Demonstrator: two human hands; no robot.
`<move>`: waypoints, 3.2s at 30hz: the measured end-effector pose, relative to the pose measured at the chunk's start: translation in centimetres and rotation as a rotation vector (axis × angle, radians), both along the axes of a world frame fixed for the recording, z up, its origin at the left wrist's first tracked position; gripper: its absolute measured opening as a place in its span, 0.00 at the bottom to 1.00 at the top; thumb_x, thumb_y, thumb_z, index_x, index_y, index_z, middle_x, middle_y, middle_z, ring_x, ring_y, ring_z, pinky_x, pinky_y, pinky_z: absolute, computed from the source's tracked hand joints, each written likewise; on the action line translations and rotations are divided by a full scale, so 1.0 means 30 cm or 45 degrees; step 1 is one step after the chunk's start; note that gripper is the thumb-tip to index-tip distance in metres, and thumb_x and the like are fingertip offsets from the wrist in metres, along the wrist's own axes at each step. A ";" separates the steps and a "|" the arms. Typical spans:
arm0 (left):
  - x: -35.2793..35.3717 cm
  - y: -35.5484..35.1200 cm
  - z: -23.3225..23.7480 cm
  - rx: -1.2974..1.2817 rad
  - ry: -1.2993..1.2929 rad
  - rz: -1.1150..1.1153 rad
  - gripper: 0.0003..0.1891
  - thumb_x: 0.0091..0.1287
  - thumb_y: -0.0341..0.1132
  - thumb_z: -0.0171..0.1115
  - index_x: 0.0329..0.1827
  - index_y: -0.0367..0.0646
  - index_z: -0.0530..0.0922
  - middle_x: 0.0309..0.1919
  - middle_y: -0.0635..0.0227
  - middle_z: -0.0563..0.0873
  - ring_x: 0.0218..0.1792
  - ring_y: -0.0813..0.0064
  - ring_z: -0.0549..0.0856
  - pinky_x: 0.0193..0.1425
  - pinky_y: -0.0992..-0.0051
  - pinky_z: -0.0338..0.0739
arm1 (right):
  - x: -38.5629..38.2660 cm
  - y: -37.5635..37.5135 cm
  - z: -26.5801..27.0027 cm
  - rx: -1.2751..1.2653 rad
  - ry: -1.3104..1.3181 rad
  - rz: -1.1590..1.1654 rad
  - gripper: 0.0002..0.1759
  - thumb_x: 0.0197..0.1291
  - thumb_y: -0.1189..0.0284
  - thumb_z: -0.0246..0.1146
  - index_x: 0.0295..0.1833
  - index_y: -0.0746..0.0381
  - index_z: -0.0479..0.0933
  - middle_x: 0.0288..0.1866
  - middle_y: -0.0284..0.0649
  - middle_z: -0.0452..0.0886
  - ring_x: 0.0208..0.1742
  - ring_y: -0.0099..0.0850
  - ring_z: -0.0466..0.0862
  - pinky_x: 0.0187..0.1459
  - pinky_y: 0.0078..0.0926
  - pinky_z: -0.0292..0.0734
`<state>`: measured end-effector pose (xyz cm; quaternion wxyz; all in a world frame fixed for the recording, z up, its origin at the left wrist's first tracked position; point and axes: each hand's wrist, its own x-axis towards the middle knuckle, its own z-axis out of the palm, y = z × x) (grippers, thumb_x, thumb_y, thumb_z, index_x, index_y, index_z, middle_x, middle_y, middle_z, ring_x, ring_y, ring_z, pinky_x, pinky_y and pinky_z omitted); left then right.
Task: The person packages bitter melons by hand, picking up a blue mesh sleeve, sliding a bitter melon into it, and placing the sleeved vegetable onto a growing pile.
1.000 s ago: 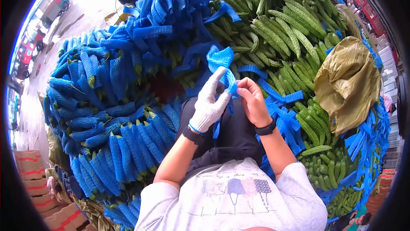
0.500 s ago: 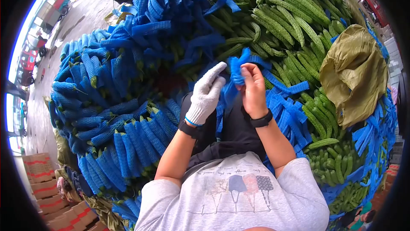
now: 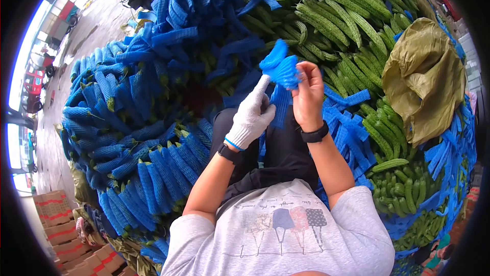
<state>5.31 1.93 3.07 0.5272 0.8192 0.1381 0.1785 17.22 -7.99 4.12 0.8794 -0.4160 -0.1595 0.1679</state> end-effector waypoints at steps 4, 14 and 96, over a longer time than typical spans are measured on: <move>0.032 0.005 -0.156 0.460 -0.064 -0.006 0.32 0.58 0.23 0.63 0.69 0.45 0.70 0.34 0.60 0.80 0.36 0.63 0.83 0.43 0.68 0.78 | 0.064 -0.027 0.036 0.133 -0.135 -0.089 0.09 0.71 0.69 0.60 0.52 0.59 0.73 0.40 0.30 0.78 0.36 0.17 0.76 0.38 0.19 0.73; 0.106 0.003 -0.067 0.215 -0.284 0.315 0.25 0.65 0.31 0.65 0.66 0.42 0.72 0.49 0.61 0.79 0.31 0.75 0.79 0.40 0.76 0.78 | 0.145 -0.159 0.113 -0.011 -0.310 0.098 0.07 0.69 0.74 0.61 0.49 0.61 0.73 0.42 0.27 0.75 0.39 0.14 0.72 0.41 0.15 0.70; 0.273 0.232 -0.131 0.047 -0.142 0.116 0.13 0.70 0.35 0.57 0.54 0.40 0.77 0.46 0.63 0.82 0.47 0.68 0.81 0.59 0.70 0.76 | 0.047 0.034 -0.004 -0.606 -1.233 0.719 0.11 0.52 0.77 0.64 0.41 0.66 0.72 0.36 0.48 0.77 0.40 0.47 0.80 0.43 0.39 0.76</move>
